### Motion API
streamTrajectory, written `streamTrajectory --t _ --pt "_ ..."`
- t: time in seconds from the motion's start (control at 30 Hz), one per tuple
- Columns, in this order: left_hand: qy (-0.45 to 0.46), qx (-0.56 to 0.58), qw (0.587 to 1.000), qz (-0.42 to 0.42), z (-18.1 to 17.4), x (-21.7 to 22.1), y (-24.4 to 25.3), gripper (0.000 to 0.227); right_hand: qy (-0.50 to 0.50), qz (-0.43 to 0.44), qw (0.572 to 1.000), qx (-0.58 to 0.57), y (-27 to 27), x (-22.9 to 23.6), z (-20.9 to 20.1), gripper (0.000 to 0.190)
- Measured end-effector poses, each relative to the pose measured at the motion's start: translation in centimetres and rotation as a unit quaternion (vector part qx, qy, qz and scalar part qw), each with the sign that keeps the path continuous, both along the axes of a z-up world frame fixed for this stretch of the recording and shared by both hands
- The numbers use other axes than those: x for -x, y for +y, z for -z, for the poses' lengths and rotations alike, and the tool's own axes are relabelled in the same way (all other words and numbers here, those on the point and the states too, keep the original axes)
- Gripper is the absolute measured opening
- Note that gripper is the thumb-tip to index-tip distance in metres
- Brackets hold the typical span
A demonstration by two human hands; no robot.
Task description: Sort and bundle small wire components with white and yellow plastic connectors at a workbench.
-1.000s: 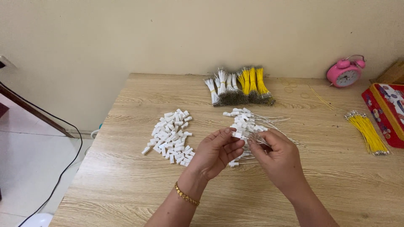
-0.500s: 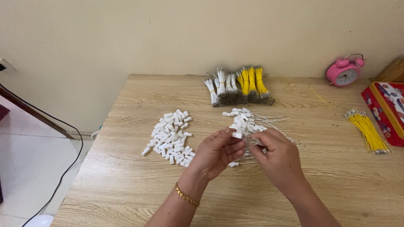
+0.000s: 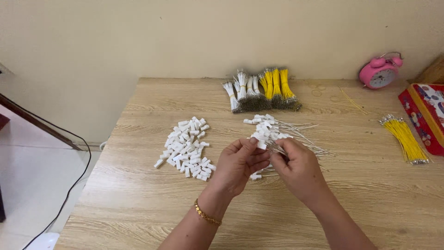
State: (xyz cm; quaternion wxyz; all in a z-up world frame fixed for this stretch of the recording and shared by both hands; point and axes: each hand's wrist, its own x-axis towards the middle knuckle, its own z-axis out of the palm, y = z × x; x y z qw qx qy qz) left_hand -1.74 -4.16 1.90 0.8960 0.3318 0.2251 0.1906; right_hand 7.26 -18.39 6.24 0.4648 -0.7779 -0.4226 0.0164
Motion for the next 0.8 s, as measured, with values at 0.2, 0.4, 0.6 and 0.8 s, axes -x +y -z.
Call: streamTrajectory --t 0.2,0.4,0.6,0.8 --pt "0.014 -0.020 1.000 -0.019 1.7 -0.7 -0.7 0.021 -0.019 -0.024 0.999 0.030 -0.3 -0.7 0.9 0.007" --pt "0.301 -0.668 0.677 -0.075 3.1 -0.2 6.0 0.029 0.008 0.000 0.994 0.112 0.0 -3.4 4.2 0.021" --pt "0.457 -0.827 0.316 -0.085 10.3 1.4 14.0 0.015 0.053 0.040 0.996 0.063 -0.6 -2.7 1.6 0.028" --pt "0.391 -0.839 0.344 -0.160 8.5 1.7 13.4 0.021 0.114 0.047 0.992 -0.001 -1.1 -3.0 -0.3 0.026"
